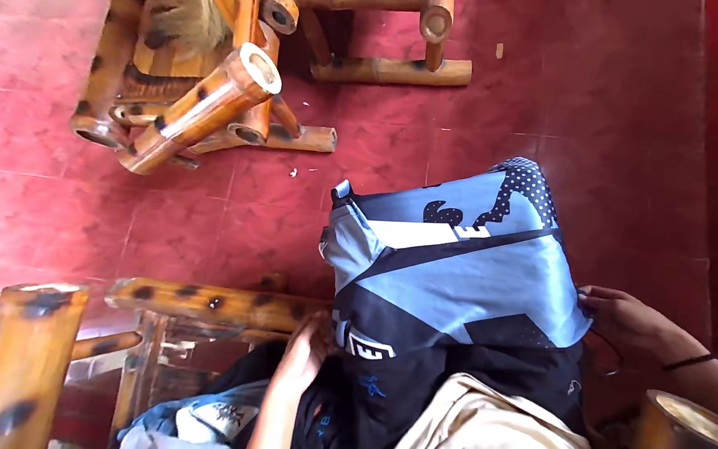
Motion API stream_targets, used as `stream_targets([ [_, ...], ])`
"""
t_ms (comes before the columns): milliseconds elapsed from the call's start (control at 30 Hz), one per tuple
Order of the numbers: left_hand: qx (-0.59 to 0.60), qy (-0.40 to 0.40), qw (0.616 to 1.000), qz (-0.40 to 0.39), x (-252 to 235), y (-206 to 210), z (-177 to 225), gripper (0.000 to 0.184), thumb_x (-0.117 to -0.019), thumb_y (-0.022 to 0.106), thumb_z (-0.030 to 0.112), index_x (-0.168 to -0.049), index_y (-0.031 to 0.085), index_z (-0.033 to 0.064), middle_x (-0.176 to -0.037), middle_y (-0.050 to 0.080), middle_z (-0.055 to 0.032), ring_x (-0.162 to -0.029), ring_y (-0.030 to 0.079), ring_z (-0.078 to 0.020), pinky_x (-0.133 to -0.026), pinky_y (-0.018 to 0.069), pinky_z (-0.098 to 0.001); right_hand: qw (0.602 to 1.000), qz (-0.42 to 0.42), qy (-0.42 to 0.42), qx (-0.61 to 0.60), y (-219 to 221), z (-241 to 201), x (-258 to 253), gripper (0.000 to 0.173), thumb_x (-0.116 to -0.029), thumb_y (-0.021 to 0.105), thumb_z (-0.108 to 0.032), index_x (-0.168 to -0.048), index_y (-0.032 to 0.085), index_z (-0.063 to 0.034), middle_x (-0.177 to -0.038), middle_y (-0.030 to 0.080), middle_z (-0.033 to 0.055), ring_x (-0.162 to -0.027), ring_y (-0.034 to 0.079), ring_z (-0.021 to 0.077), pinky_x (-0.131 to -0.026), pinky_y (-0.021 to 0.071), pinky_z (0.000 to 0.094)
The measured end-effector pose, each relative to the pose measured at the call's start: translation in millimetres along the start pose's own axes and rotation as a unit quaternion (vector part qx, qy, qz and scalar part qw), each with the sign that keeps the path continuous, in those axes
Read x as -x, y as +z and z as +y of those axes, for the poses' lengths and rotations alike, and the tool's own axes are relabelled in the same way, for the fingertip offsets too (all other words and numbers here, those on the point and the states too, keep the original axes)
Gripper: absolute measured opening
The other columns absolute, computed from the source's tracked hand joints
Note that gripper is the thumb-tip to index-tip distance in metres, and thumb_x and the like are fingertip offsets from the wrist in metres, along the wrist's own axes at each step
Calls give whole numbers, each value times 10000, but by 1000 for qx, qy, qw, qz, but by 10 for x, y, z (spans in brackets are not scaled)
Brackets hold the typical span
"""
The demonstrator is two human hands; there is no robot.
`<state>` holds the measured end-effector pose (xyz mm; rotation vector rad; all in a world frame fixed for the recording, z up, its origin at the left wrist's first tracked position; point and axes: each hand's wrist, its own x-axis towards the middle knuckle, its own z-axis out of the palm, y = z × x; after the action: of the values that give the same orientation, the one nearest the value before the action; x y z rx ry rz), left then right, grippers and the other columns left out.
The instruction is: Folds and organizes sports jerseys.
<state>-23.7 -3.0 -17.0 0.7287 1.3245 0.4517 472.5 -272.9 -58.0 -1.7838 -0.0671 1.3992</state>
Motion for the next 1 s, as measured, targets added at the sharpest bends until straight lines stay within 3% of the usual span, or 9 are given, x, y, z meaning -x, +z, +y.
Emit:
stream_targets([
  [67, -21, -35, 999, -33, 60, 65, 9, 319, -1121, 308, 262, -1184, 578, 106, -889, 697, -14, -753, 674, -108, -678, 584, -289, 1000, 22, -11, -17, -102, -18, 64, 142, -1041, 458, -58, -1073, 595, -77, -868, 682, 1, -760, 682, 98, -716, 606, 303],
  [267, 29, -83, 996, -24, 73, 124, 11, 208, -1078, 417, 145, -1049, 621, 111, -875, 718, -16, -788, 701, -110, -702, 602, -299, 996, 58, -66, -12, -307, 18, 204, 213, -1041, 432, -51, -1169, 601, -75, -936, 701, -23, -787, 698, 66, -728, 614, 261],
  [400, -78, -19, 997, -13, 152, -184, 199, 199, -1081, 454, 150, -1187, 602, 70, -985, 714, -36, -867, 711, -144, -746, 619, -352, 993, 86, -85, -17, -413, 12, 291, 219, -1035, 439, -34, -1178, 592, -96, -934, 701, -37, -746, 692, 52, -672, 609, 239],
  [500, -197, 44, 979, -22, 355, -426, 399, 159, -1042, 522, 162, -1112, 651, 102, -916, 711, 30, -762, 682, -54, -634, 582, -234, 990, 95, -103, -2, -474, -5, 396, 222, -1034, 442, -29, -1189, 579, -107, -941, 700, -45, -717, 686, 47, -625, 604, 236],
  [600, -282, 65, 957, -22, 641, -538, 523, 159, -1008, 566, 206, -1095, 662, 114, -880, 692, 71, -730, 662, -7, -595, 558, -189, 990, 99, -103, -5, -538, -45, 545, 242, -1023, 414, -4, -1179, 563, -115, -947, 703, -39, -731, 694, 61, -660, 617, 259],
  [867, -345, 50, 933, -88, 1099, -683, 296, 171, -978, 603, 193, -1084, 680, 84, -915, 688, 107, -820, 637, 57, -756, 550, -174, 989, 104, -49, 92, -690, 23, 813, 270, -988, 436, 34, -1208, 541, -84, -954, 681, -52, -776, 688, 39, -699, 614, 255],
  [933, -428, 24, 901, -72, 1016, -616, 290, 208, -986, 617, 213, -1121, 652, 59, -867, 656, 28, -720, 603, -18, -658, 521, -227, 974, 90, -27, 207, -740, 91, 694, 304, -981, 549, 6, -1285, 556, -15, -980, 653, 50, -792, 673, 96, -710, 606, 304],
  [967, -491, 7, 869, -60, 957, -561, 337, 302, -996, 637, 230, -1214, 624, 21, -934, 662, -88, -758, 631, -150, -690, 542, -344, 957, 73, -19, 279, -755, 83, 613, 345, -979, 613, -27, -1317, 552, 12, -1011, 641, 127, -831, 655, 165, -749, 591, 369],
  [1000, -544, -13, 838, -42, 901, -474, 417, 437, -996, 669, 258, -1336, 577, 0, -1105, 666, -217, -925, 676, -314, -826, 557, -498, 937, 59, -21, 342, -743, 43, 530, 412, -972, 667, -63, -1352, 535, 23, -1086, 653, 212, -912, 660, 263, -813, 567, 460],
])
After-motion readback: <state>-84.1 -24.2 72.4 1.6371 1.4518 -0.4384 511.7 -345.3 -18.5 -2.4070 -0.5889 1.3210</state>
